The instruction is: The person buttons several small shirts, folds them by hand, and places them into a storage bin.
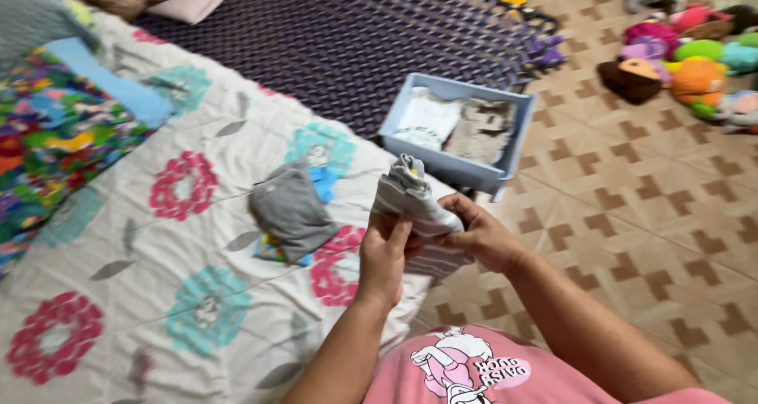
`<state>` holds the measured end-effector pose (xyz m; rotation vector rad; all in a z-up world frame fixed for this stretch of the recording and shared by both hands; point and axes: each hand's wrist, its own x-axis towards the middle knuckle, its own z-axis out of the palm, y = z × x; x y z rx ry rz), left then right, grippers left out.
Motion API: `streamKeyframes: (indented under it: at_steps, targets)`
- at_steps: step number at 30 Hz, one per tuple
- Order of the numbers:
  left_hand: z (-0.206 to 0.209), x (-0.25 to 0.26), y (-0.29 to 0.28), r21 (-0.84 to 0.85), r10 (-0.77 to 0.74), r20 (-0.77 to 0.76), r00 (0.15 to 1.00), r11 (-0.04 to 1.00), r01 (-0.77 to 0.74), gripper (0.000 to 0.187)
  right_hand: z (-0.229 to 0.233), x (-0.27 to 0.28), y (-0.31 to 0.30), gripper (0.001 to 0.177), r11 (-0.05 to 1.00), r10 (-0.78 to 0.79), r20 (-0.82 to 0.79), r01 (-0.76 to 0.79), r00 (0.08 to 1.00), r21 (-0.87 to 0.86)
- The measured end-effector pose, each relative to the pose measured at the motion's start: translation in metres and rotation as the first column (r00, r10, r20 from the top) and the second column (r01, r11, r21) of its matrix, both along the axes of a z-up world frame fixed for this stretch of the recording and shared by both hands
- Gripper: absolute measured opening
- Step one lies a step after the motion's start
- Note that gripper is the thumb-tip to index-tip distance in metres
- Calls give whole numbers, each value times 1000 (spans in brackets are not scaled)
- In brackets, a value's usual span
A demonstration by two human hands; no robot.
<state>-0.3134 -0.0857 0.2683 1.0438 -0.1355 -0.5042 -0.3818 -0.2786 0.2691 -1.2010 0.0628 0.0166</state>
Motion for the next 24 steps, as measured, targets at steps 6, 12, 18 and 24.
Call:
streamKeyframes:
  at_steps: [6,12,18,24]
  targets:
    - [29,-68,-109,-60,-136,-110,984,990,130,33,25,-97,-62,47,812,-210,138,251,968,-527]
    - [37,-131,-178,37,-289,-28,957,956,290,34,44,-177,-111,48,585,-285,345,448,894,-676]
    - [37,-163,-222,258,-309,236,921,934,248,33,22,-226,-152,41,454,-333,467,573,819,-682]
    - [30,-173,-244,326,-456,280,845,873,363,24,2,-257,-167,40,200,-324,577,651,749,-733]
